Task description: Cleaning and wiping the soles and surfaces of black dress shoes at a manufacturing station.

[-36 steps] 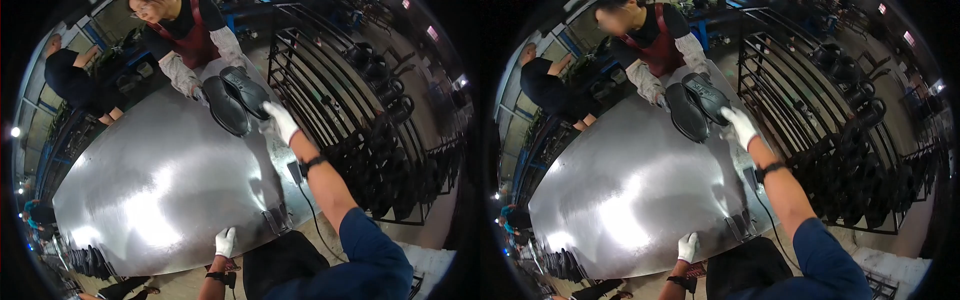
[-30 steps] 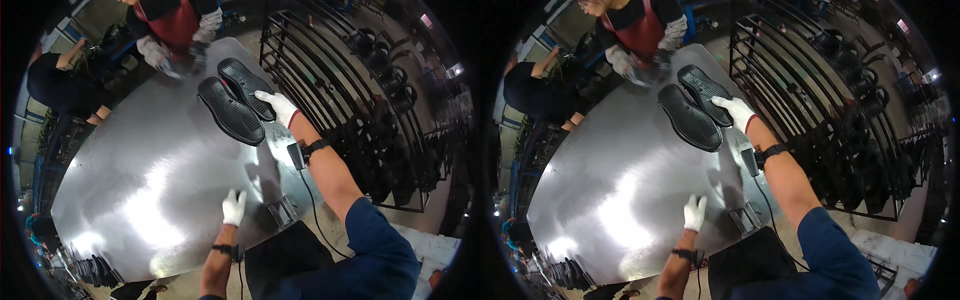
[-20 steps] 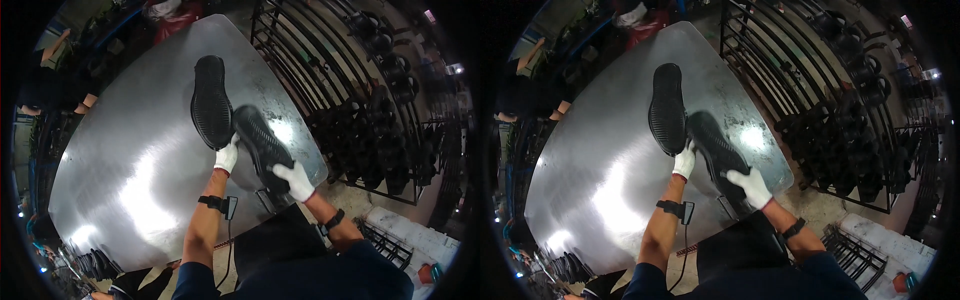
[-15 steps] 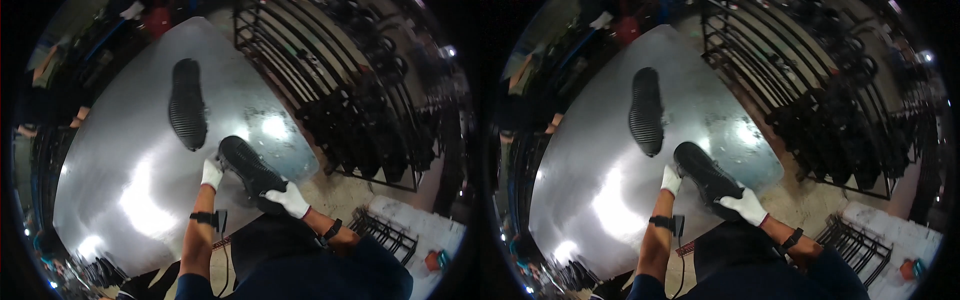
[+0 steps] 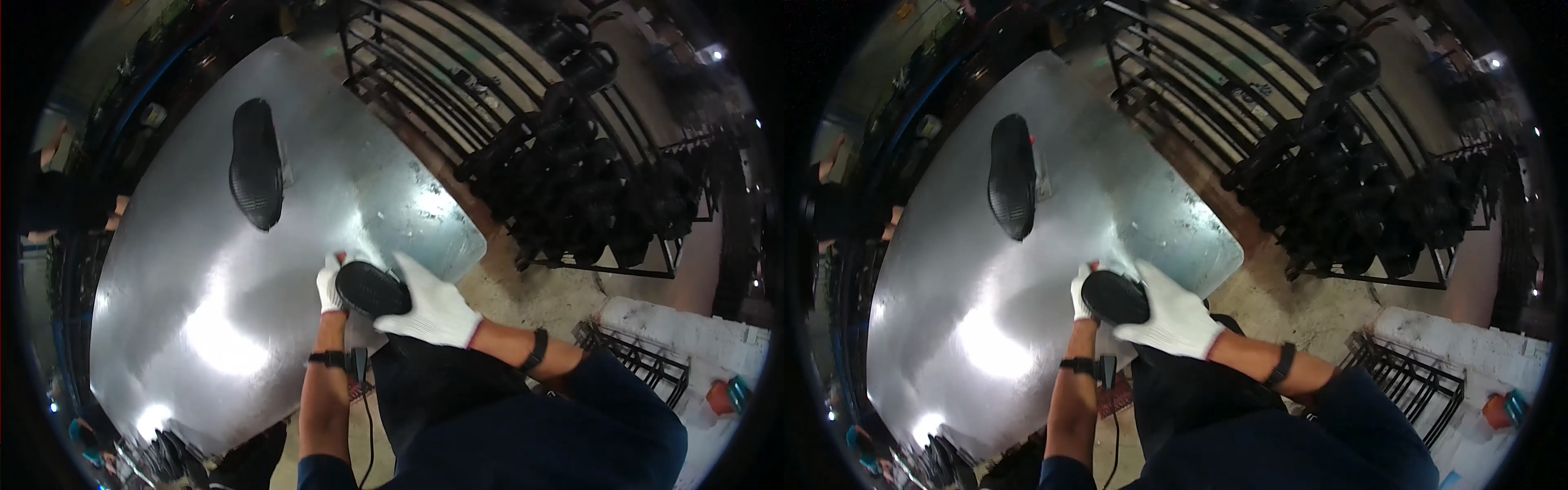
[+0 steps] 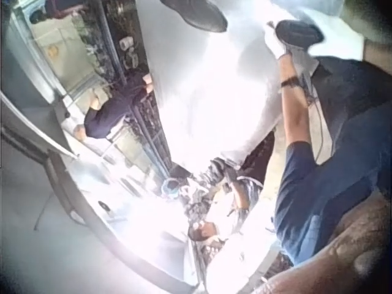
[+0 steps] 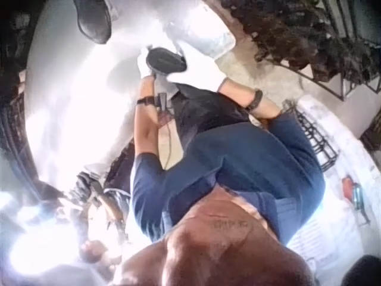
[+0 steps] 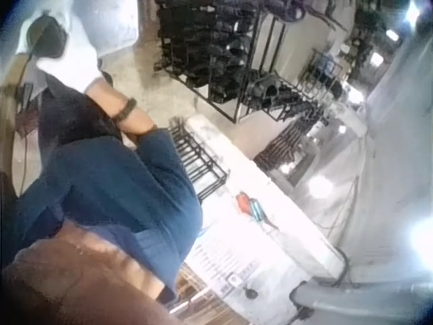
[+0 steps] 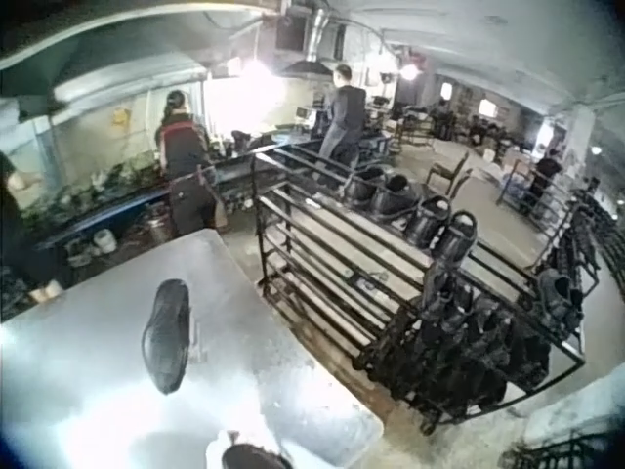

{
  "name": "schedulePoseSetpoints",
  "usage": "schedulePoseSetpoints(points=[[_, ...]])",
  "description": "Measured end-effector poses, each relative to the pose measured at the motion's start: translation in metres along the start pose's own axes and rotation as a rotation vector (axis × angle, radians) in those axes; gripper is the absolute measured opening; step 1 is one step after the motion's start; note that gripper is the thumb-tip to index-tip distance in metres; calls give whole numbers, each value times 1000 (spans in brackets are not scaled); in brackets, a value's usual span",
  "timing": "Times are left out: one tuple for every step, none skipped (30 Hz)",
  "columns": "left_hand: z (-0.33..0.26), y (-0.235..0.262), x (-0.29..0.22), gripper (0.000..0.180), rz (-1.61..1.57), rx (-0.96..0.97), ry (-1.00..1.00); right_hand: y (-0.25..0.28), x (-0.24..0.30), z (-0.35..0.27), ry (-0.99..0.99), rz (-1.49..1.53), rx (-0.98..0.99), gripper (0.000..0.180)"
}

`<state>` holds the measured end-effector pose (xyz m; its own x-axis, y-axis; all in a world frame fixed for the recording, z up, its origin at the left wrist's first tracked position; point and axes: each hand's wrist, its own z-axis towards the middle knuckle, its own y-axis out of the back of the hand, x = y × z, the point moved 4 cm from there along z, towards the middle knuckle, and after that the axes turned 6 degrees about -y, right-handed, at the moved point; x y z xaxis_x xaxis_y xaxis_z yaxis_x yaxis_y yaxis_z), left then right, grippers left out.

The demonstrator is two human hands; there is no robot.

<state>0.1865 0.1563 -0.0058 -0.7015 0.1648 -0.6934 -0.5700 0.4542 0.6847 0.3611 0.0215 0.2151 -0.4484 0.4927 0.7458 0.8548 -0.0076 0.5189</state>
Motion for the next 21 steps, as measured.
schedulePoseSetpoints(points=[[7, 1, 3, 36, -49, 7, 47, 0, 34, 18, 170, -29, -3, 92], [-1, 13, 70, 37, -297, -43, 87, -33, 72, 28, 222, -152, 34, 84], [5, 11, 64, 30, -218, -107, -83, -55, 75, 39, 210, -305, 21, 77], [7, 0, 45, 28, -798, -148, 60, -71, 58, 48, 280, -443, -97, 70], [-2, 6, 22, 26, -1366, -205, 213, -75, 55, 41, 280, -439, -79, 70], [-9, 17, -14, 27, -1264, -246, 121, -63, 47, 28, 343, -398, -113, 68], [-18, 31, -57, 30, -1162, -274, 31, -50, 33, 12, 396, -357, -150, 67], [-32, 51, -96, 35, -1000, -229, 113, -39, 18, -7, 433, -270, -130, 61], [-57, 59, -124, 31, -911, -250, 52, -26, 7, -40, 550, -254, -293, 57], [-87, 58, -137, 31, -773, -305, -16, -19, -16, -67, 600, -216, -308, 58], [-112, 45, -136, 32, -685, -337, -319, -14, -43, -93, 717, -201, -299, 57], [-138, 36, -136, 32, -555, -297, -455, 6, -58, -111, 864, -221, -125, 54], [-146, 44, -156, 32, -694, -201, -517, 17, -79, -127, 968, -236, -157, 44], [-142, 45, -140, 33, -646, -353, -464, 36, -75, -123, 1051, -215, 35, 31], [-134, 41, -127, 34, -605, -490, -410, 52, -68, -114, 997, -202, 115, 23], [-111, 59, -136, 43, -944, -489, 47, 65, -64, -105, 923, -313, -114, 21], [-83, 58, -109, 45, -885, -488, 142, 79, -51, -84, 977, -333, -228, 27], [-55, 50, -79, 50, -964, -437, 184, 83, -42, -64, 929, -291, -468, 41], [-41, 46, -71, 50, -969, -434, 183, 79, -39, -41, 905, -168, -646, 57], [-25, 29, -72, 50, -1100, -366, 244, 76, -44, -21, 811, -122, -762, 62], [-13, 15, -73, 50, -1222, -304, 309, 66, -52, -4, 695, -68, -833, 66]])
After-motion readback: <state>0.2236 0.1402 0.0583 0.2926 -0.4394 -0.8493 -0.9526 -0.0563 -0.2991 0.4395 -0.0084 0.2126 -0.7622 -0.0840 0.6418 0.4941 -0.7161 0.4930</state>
